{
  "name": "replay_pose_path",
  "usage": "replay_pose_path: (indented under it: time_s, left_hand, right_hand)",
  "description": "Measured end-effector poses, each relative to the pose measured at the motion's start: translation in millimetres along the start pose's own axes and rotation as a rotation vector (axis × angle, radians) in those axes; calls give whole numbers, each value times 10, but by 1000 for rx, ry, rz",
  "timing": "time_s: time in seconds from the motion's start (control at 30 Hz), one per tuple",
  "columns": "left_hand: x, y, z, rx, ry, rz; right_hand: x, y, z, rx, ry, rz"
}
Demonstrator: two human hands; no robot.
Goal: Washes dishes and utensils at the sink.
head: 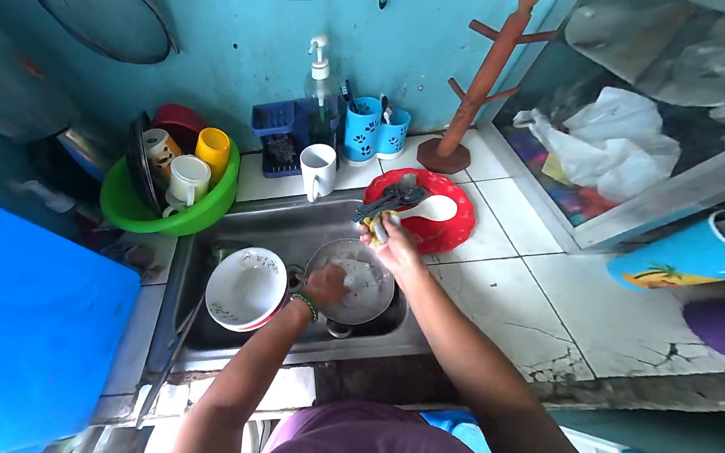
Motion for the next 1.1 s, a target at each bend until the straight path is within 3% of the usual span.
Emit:
replay_pose_path:
  time_s: [0.07, 0.17, 0.27, 0.4, 0.5, 0.6, 0.73, 0.83, 0.97, 1.1]
  left_hand:
    - [-133, 99, 153, 48, -229, -154]
    - [-71, 182, 232, 99, -294, -147]
    - [172, 253, 247, 202, -231, -7]
    - [334, 282, 132, 297, -157, 109]
    - [329, 296, 24, 293, -79, 176]
    - [311, 357, -103, 297, 47, 266]
    - [268, 437, -254, 280, 349, 386]
    - [159, 425, -235, 281, 635, 346]
    - [62, 511, 18, 279, 1019, 333]
    - [63, 526, 83, 260, 1044, 382]
  right_hand:
    - [-20, -77, -86, -45, -11, -11]
    - [-17, -54, -65, -46, 204, -224]
    - [42, 12, 55, 36, 806, -463]
    - [43, 82, 381, 75, 1879, -584]
    - [144, 176, 697, 145, 2040, -697]
    - [135, 77, 734, 131, 1875, -815]
    - [52, 115, 465, -82, 1062, -488]
    - [-2, 162, 460, -35, 583, -389]
    - [-50, 141, 633, 175, 409, -217]
    - [-105, 275, 740, 109, 234, -120]
Point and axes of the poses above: each hand's wrist, its own y-axis away from the middle knuckle, its own x-axis out of the back of the hand, z = x × y, the point moved 2 cm from there along -y, towards the middle knuckle, and after that the axes turned 12 degrees about z, right-handed, at the moved point
